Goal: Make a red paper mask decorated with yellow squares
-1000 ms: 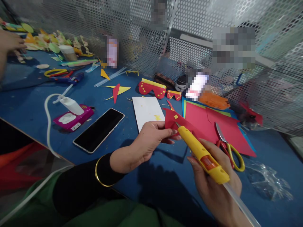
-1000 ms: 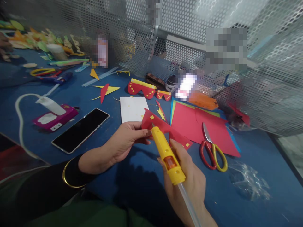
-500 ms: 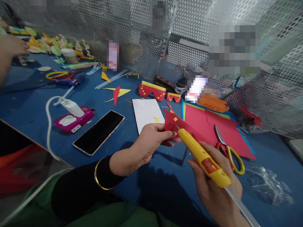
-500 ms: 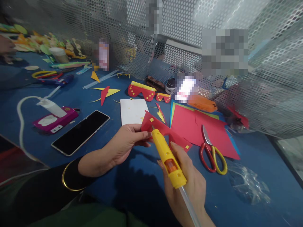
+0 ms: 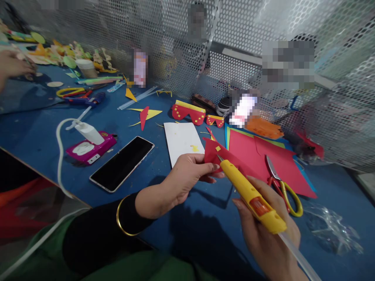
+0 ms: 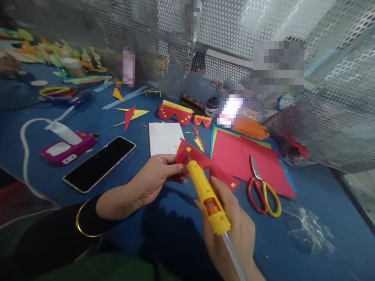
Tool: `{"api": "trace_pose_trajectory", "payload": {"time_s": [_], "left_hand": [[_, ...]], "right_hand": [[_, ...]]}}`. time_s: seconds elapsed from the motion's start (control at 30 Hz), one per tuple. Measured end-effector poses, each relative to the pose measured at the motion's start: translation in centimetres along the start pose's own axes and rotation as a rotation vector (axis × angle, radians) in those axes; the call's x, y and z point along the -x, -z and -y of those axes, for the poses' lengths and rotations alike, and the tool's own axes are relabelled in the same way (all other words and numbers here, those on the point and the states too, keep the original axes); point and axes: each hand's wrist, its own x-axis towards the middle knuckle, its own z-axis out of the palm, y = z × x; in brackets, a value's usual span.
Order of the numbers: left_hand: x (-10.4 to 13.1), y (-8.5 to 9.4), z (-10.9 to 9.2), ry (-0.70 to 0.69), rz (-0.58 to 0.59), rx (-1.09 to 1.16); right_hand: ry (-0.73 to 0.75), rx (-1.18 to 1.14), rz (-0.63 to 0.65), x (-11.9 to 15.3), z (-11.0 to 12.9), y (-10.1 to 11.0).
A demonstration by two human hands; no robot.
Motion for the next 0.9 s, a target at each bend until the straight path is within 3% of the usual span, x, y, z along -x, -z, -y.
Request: {"api": "trace_pose_trajectory", "payload": {"time_s": [0.9], "left_hand": [[0.14,-0.02,0.00,-0.005,0.002,0.019]], "right_hand": [[0.008,0.004,0.015,0.05,0.02,0.10]]}}
